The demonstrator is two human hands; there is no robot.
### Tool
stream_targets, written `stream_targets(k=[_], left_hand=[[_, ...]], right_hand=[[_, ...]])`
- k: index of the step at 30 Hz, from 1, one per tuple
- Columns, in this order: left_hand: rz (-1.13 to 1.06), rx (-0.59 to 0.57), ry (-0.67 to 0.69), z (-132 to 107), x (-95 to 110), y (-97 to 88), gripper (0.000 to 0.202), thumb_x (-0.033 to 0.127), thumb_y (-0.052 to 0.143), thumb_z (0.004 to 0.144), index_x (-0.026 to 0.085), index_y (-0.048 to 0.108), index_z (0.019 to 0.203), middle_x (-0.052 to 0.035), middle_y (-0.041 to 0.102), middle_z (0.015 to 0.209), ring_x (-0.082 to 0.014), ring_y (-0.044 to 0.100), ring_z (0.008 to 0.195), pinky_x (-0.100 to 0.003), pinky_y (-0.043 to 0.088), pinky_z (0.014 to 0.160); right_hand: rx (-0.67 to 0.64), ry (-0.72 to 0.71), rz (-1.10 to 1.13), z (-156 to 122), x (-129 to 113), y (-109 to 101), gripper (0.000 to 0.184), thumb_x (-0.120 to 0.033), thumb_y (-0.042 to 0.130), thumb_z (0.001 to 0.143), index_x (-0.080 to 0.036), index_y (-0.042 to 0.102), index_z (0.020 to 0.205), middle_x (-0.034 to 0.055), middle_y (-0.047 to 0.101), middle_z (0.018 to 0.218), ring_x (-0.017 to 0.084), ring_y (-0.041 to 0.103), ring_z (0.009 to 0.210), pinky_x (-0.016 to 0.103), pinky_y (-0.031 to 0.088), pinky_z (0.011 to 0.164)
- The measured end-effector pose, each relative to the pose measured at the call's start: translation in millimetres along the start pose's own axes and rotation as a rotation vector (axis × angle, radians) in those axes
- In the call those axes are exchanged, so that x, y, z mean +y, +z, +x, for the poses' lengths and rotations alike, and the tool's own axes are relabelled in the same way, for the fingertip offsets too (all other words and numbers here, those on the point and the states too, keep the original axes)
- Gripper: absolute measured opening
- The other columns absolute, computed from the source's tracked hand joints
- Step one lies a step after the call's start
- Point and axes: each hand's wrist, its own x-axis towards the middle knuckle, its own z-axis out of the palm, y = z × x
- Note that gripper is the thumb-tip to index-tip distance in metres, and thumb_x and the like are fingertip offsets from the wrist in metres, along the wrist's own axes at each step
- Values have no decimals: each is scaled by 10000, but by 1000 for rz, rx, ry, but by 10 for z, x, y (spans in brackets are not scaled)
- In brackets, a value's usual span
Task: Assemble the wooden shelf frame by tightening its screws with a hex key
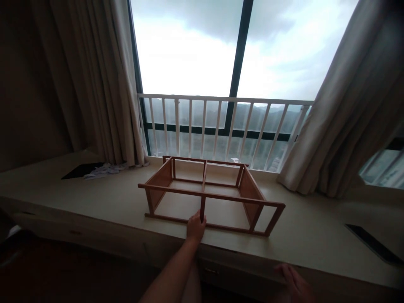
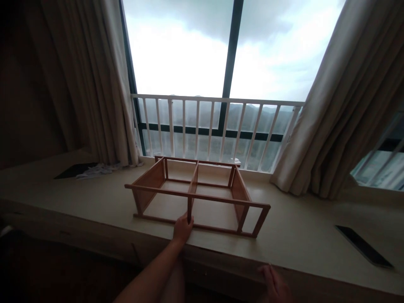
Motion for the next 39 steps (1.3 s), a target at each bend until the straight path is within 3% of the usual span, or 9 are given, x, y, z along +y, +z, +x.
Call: stream_targets(k=[3, 8, 11, 16, 23, 39], left_hand=[[-4, 8, 16, -33, -28, 38, 321, 314, 402, 954, 180, 639, 1124, -97, 712, 1043, -246, 642, 1020, -364, 418, 965], [34, 36, 33, -5, -73, 104, 330, 297, 388, 957, 194, 642, 1140, -85, 719, 1022, -236, 657, 995, -356, 434, 938], [95, 58, 48, 28, -80, 149, 325, 262, 394, 940, 204, 638, 1146, -79, 698, 1111, -225, 633, 1080, -359, 414, 990], [299, 82, -39, 92, -94, 264, 358, 209, 474, 853, 175, 628, 1175, -116, 623, 1278, -262, 508, 1277, -448, 273, 1128], [344, 56, -26, 136, -136, 325, 361, 240, 443, 868, 185, 624, 1176, -107, 627, 1278, -249, 514, 1270, -428, 288, 1119], [352, 47, 14, 131, -152, 302, 322, 298, 438, 873, 169, 659, 1068, -104, 659, 1180, -252, 580, 1165, -369, 383, 1025]], right_hand=[[43, -91, 8, 328, -211, 150, 484, -624, 390, 839, -232, 651, 951, 106, 686, 1097, 286, 614, 1087, 399, 426, 997], [202, -239, 26, 881, -407, 538, 459, -561, 325, 912, -182, 569, 1001, 132, 643, 1066, 268, 602, 1023, 403, 432, 963], [266, -281, 12, 1088, -261, 816, 500, -532, 304, 936, -141, 550, 1127, 162, 603, 1166, 276, 573, 1098, 416, 435, 978], [277, -379, -190, 1202, 98, 1114, 557, -535, 307, 948, -105, 652, 1023, 207, 621, 1157, 322, 573, 1104, 483, 418, 1003], [295, -436, -334, 1242, 117, 1141, 559, -482, 289, 973, -103, 699, 980, 207, 639, 1139, 319, 599, 1064, 472, 439, 964], [374, -478, -395, 1194, -4, 1125, 462, -379, 292, 997, -128, 676, 941, 161, 637, 1085, 267, 590, 995, 410, 421, 912]])
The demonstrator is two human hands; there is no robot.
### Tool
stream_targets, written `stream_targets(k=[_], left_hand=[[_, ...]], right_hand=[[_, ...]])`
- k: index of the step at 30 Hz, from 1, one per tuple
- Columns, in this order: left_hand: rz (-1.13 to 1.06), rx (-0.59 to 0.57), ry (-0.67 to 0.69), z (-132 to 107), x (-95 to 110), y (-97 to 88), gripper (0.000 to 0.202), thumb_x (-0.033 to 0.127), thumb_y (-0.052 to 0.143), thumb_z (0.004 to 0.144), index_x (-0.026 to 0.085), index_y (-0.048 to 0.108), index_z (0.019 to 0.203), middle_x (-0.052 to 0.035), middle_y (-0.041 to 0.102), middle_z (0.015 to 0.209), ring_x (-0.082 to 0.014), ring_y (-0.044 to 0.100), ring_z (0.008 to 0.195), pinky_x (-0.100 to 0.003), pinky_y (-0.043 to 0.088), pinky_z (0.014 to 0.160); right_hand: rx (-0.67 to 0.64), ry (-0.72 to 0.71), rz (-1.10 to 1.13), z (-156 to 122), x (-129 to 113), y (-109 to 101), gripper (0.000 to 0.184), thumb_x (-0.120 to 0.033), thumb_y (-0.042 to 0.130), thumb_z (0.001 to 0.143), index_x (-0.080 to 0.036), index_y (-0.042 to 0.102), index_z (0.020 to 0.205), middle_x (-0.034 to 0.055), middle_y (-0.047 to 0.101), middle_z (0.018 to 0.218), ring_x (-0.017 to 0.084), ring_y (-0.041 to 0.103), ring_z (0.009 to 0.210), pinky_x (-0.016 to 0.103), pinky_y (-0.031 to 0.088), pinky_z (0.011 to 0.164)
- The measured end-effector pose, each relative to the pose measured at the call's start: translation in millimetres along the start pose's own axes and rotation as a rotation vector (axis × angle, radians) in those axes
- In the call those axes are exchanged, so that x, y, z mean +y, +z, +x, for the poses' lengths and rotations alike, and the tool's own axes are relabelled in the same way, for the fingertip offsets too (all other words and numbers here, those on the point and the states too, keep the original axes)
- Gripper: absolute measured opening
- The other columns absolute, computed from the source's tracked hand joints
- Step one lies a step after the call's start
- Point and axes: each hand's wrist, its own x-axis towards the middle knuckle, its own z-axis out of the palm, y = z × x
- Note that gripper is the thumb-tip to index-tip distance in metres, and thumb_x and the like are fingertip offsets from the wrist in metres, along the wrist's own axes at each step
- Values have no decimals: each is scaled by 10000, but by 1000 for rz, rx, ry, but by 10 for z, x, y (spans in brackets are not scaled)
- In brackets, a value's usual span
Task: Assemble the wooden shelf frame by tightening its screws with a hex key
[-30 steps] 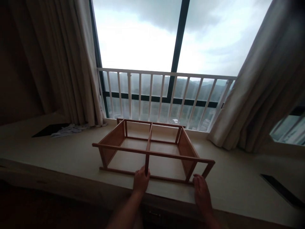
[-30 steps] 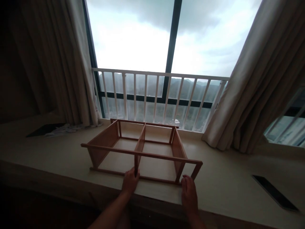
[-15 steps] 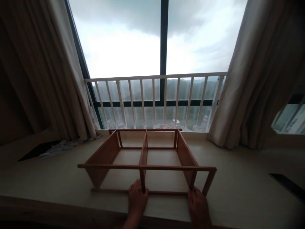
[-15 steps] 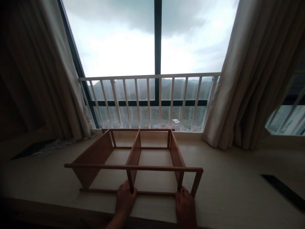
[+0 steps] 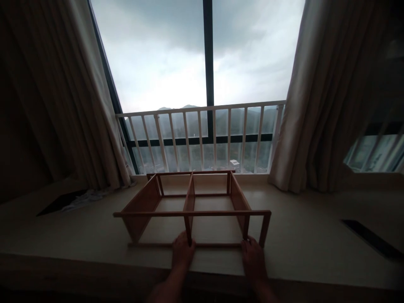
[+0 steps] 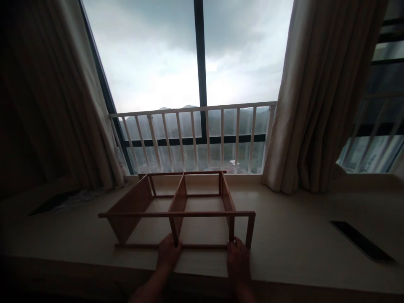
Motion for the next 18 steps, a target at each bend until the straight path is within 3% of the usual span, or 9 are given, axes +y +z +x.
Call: stream_targets(k=[6, 14, 18], left_hand=[[-9, -23, 19, -33, 60, -109, 283, 284, 437, 870, 183, 675, 986, -88, 666, 1159, -241, 577, 1157, -361, 361, 1036], [-50, -90, -129, 7, 156, -196, 262, 262, 517, 798, 190, 677, 992, -87, 701, 1064, -240, 608, 1096, -368, 350, 1035], [-68, -158, -134, 2, 133, -188, 306, 268, 520, 793, 207, 675, 1049, -89, 690, 1132, -242, 591, 1141, -396, 315, 1074]], right_hand=[[-9, 6, -27, -11, -22, -34, 387, -323, 335, 987, -151, 673, 907, 129, 634, 1005, 254, 576, 922, 407, 399, 887], [-20, -23, -26, -44, 35, -43, 372, -309, 349, 979, -150, 673, 888, 127, 633, 984, 238, 596, 868, 383, 437, 837], [-58, -51, -22, -136, 103, -128, 378, -324, 346, 975, -160, 682, 915, 133, 637, 1047, 244, 609, 923, 390, 456, 878]])
